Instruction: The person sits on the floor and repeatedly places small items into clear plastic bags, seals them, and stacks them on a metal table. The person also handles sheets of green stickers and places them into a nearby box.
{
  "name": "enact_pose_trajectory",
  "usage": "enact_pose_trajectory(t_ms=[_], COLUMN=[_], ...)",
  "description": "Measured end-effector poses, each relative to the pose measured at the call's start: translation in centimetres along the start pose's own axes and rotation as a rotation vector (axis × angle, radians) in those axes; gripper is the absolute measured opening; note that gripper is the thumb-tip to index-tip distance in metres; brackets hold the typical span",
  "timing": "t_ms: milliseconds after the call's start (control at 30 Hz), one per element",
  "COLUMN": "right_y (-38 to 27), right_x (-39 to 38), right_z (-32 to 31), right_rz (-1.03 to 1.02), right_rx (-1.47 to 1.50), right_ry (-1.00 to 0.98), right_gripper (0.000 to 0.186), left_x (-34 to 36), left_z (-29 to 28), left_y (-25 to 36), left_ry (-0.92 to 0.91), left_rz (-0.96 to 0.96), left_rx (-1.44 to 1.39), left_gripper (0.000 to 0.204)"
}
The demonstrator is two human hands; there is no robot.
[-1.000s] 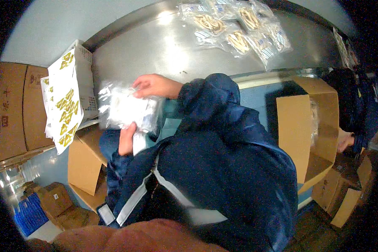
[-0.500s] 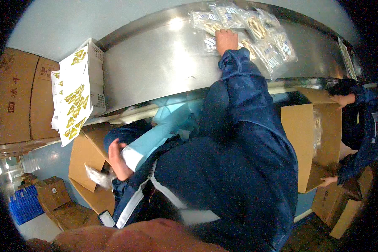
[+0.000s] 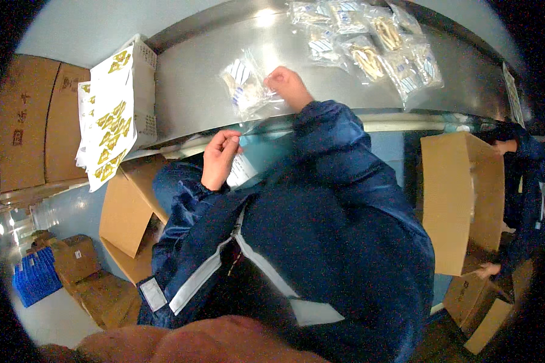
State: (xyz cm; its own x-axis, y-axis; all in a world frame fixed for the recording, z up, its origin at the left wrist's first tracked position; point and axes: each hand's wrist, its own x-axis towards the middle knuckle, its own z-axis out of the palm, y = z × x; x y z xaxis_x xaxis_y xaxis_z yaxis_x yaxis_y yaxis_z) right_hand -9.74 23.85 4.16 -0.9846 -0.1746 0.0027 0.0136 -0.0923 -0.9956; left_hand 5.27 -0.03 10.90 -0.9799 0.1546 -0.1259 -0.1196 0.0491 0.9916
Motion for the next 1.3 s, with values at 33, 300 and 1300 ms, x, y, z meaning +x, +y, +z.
enact_pose_trajectory(t_ms=[33, 300, 1300], right_y=[-1.4, -6.6, -9.9], right_x=[-0.4, 0.2, -7.4], right_z=[0.4, -1.5, 5.7], right_rz=[0.018, -0.049, -0.105], right_rx=[0.013, -0.220, -0.219], right_ry=[-0.041, -0.377, -0.369], right_gripper=[0.011, 0.009, 0.041], left_x=[0.0, 1.4, -1.3], left_z=[-0.7, -5.1, -2.8], left_y=[-0.3, 0.8, 1.3], left_ry=[0.040, 0.447, -0.063], left_rz=[-0.009, 0.125, -0.044], left_rx=[0.015, 0.133, -0.178], left_gripper=[0.017, 0.052, 0.012])
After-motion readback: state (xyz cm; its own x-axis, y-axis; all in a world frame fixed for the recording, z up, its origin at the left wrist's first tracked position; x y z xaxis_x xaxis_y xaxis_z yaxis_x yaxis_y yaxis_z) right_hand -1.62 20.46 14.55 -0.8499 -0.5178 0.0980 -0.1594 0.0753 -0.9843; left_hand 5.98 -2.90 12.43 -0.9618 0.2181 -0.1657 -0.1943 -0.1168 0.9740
